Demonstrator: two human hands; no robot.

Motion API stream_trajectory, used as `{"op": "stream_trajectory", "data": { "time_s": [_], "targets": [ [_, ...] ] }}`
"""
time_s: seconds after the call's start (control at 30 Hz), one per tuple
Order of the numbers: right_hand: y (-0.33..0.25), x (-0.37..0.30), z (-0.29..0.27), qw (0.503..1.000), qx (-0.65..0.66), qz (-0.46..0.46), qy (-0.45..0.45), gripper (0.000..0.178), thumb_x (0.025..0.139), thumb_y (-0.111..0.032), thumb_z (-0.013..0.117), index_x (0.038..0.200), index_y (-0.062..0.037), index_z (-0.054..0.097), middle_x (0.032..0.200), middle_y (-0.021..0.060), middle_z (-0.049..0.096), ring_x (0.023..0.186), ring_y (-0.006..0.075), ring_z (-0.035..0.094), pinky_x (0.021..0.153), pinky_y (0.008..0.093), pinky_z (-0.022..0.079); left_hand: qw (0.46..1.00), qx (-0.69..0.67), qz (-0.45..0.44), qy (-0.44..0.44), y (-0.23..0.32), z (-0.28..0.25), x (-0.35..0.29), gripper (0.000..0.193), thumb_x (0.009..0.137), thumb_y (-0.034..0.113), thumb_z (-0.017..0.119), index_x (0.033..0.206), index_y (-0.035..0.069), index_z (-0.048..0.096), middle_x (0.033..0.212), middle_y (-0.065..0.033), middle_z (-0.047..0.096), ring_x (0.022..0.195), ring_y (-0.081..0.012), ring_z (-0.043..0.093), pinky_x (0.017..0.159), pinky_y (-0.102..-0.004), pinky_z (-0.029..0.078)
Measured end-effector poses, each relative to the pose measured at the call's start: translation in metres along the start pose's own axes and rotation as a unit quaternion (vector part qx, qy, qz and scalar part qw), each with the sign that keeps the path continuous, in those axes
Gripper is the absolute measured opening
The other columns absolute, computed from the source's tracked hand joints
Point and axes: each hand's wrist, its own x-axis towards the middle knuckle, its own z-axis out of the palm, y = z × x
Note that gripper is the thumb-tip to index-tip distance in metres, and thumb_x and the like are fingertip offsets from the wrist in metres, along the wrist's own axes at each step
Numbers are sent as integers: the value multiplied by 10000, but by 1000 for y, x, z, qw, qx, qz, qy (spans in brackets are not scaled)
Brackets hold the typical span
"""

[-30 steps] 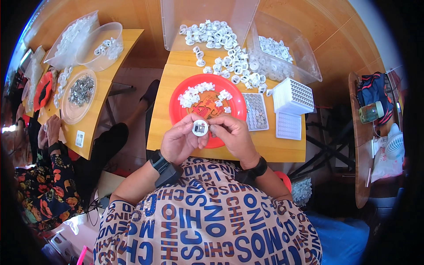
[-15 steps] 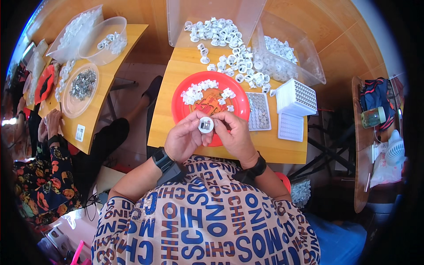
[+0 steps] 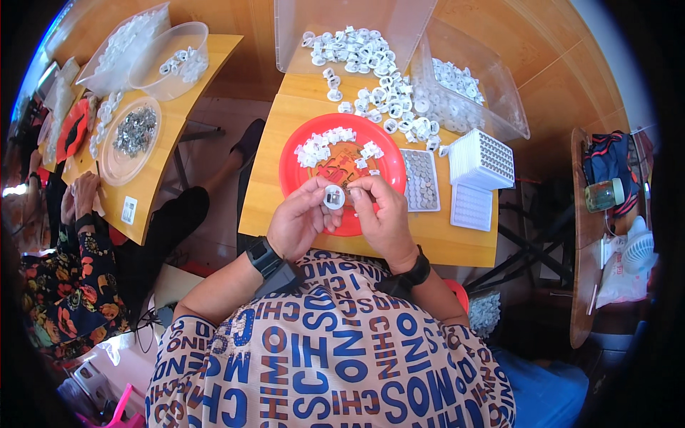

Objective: Assembling small white plastic parts with grey internal components on a table.

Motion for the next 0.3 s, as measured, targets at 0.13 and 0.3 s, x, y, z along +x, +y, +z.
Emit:
{"op": "stream_trajectory", "data": {
  "time_s": [0.13, 0.3],
  "targets": [
    [1, 2, 3, 993, -73, -88, 1, 54, 862, -47, 608, 906, -23, 591, 802, 116, 625, 714, 269, 632, 622, 339, 502, 999, 29, 4, 20, 0, 3, 0, 178, 964, 224, 482, 1035, 63, 511, 881, -67, 603, 741, -154, 598, 659, -256, 465],
    [-2, 2, 1, 978, -146, -151, -8, 68, 843, -49, 627, 899, -44, 590, 808, 105, 626, 742, 262, 632, 632, 356, 506, 998, 51, 5, 29, -1, 4, -1, 150, 974, 209, 470, 1005, 69, 511, 882, -62, 603, 730, -147, 592, 659, -256, 465]
  ]
}}
